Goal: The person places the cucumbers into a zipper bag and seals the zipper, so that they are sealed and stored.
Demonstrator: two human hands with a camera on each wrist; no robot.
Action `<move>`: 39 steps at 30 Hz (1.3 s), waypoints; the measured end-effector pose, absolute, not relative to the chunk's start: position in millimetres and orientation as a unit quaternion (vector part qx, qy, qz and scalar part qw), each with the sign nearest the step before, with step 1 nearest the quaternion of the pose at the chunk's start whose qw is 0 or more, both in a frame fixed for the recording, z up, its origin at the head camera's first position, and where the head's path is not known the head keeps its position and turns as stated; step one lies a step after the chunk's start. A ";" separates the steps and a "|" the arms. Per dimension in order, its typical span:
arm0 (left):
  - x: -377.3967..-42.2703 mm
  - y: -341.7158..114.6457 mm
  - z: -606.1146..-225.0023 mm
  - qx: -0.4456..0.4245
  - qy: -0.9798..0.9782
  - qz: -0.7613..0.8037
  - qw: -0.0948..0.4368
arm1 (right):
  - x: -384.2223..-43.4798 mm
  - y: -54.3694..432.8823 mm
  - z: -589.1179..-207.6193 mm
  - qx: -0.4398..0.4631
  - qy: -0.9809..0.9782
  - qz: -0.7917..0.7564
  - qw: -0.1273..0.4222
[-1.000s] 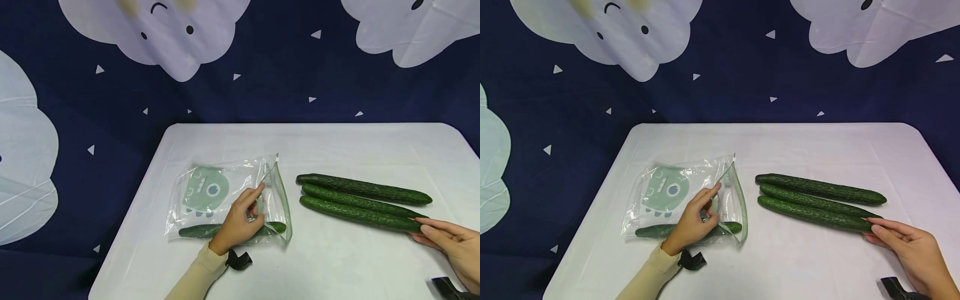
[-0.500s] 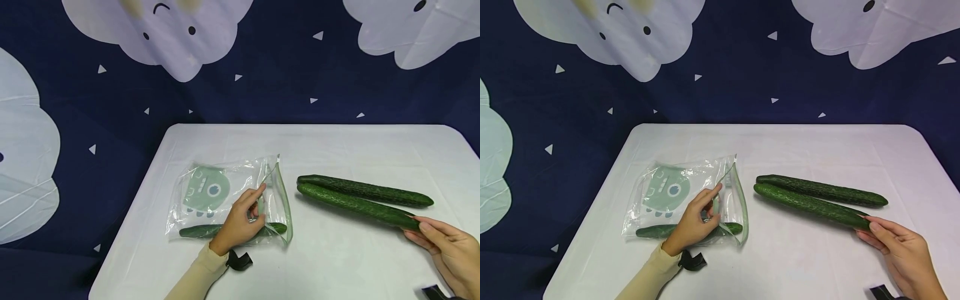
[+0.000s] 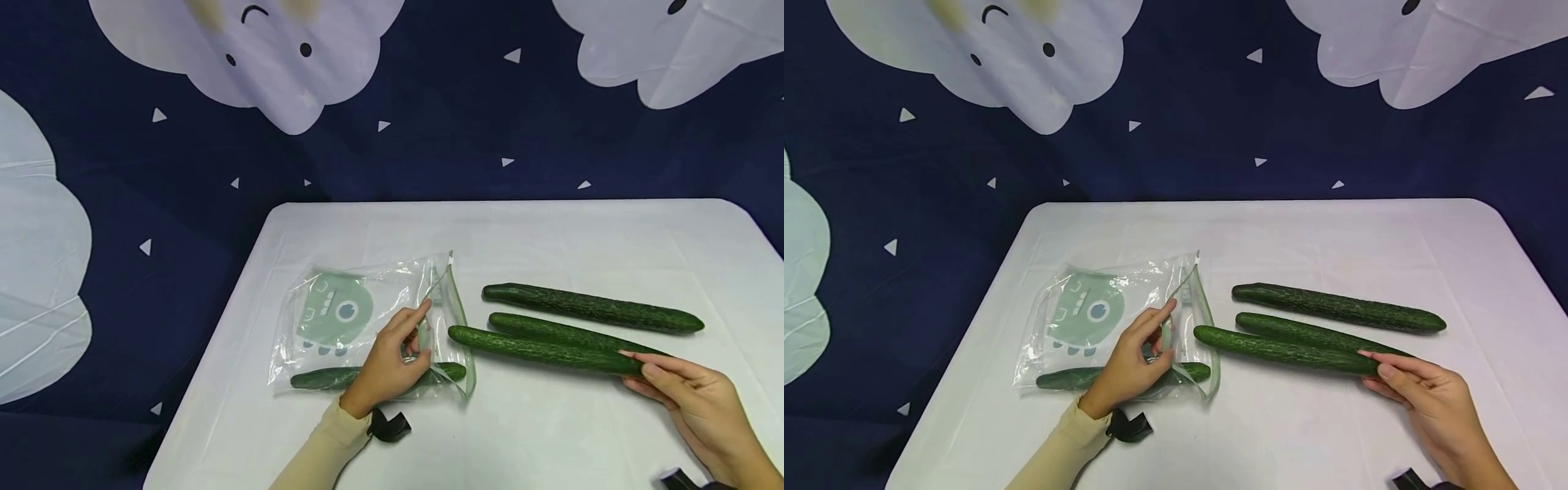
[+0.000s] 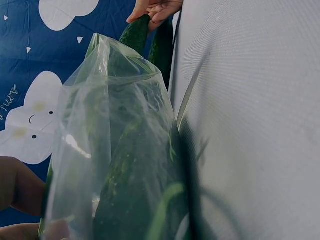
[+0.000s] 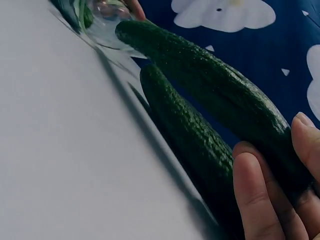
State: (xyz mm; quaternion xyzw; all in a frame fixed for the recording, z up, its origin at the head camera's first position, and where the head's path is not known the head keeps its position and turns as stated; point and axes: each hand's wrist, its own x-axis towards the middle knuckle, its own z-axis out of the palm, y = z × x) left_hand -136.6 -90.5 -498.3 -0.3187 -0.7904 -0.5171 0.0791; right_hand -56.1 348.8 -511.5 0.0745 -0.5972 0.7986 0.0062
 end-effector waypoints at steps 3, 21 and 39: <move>-136.2 -90.3 -497.5 -0.317 -0.791 -0.518 0.078 | -57.6 343.6 -509.8 0.080 -0.612 0.787 0.002; -135.0 -90.1 -495.9 -0.315 -0.792 -0.518 0.068 | -64.2 313.3 -510.6 0.108 -0.618 0.779 0.009; -134.4 -89.9 -495.6 -0.350 -0.781 -0.507 0.106 | -94.8 305.2 -506.3 0.138 -0.613 0.776 -0.048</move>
